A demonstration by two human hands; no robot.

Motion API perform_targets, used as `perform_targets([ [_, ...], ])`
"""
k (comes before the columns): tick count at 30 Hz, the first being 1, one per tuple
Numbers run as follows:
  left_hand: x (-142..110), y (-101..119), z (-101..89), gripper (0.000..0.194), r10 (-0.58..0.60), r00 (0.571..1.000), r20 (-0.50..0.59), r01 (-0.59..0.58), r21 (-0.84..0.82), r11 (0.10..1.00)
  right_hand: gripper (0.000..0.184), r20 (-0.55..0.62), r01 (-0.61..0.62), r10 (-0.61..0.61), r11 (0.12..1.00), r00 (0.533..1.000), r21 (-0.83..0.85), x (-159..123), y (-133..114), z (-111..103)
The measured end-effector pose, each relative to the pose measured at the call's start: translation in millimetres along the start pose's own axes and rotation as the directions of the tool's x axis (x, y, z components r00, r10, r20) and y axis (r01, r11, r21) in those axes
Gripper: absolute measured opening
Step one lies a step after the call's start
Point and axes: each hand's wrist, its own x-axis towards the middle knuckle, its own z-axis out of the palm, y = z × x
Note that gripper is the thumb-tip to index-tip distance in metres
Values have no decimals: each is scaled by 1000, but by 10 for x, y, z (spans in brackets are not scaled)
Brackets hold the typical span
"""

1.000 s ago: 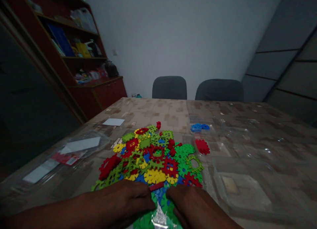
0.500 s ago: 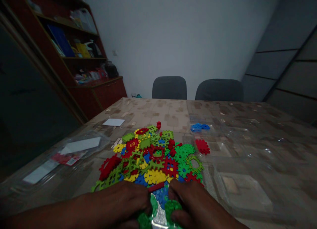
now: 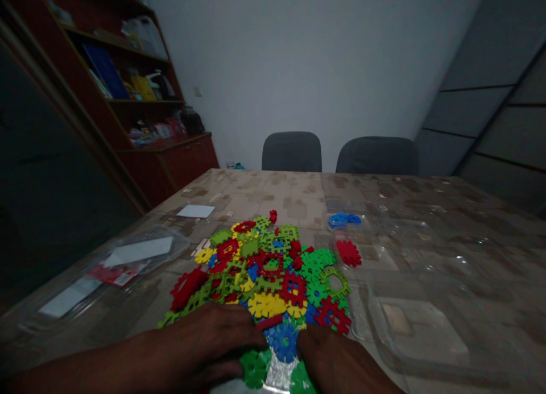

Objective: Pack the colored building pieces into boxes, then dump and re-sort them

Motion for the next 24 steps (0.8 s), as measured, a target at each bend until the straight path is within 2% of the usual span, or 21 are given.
perform_targets([
  [3,7,12,-22,20,-6,1000,29,7,-20,1000,21,-8,-35,35,998,999,46,56,-48,-12],
  [5,2,31,-39,22,-18,999,32,20,-61,998,14,37,-95,91,987,995,129,111,-62,32],
  [7,-14,47,-50,32,-44,999,-7,43,-116,992,19,93,-162,143,956,985,243,144,-65,84],
  [9,-36,47,-48,45,-82,994,-68,70,-159,985,22,64,-175,163,928,985,330,134,-74,93],
  [11,-52,23,-30,51,-114,987,-111,95,-160,983,11,0,-102,108,939,994,328,89,-105,31],
  [14,-48,-34,6,42,-111,986,-121,97,-111,989,34,-16,63,-61,972,998,227,39,-183,-141],
  [18,-12,-77,34,23,-71,991,-113,64,-66,996,28,-54,206,-200,966,978,153,69,-220,-275],
  [24,-5,-69,27,22,-27,985,-173,14,-74,997,26,-189,209,-194,976,963,64,76,-68,-149],
])
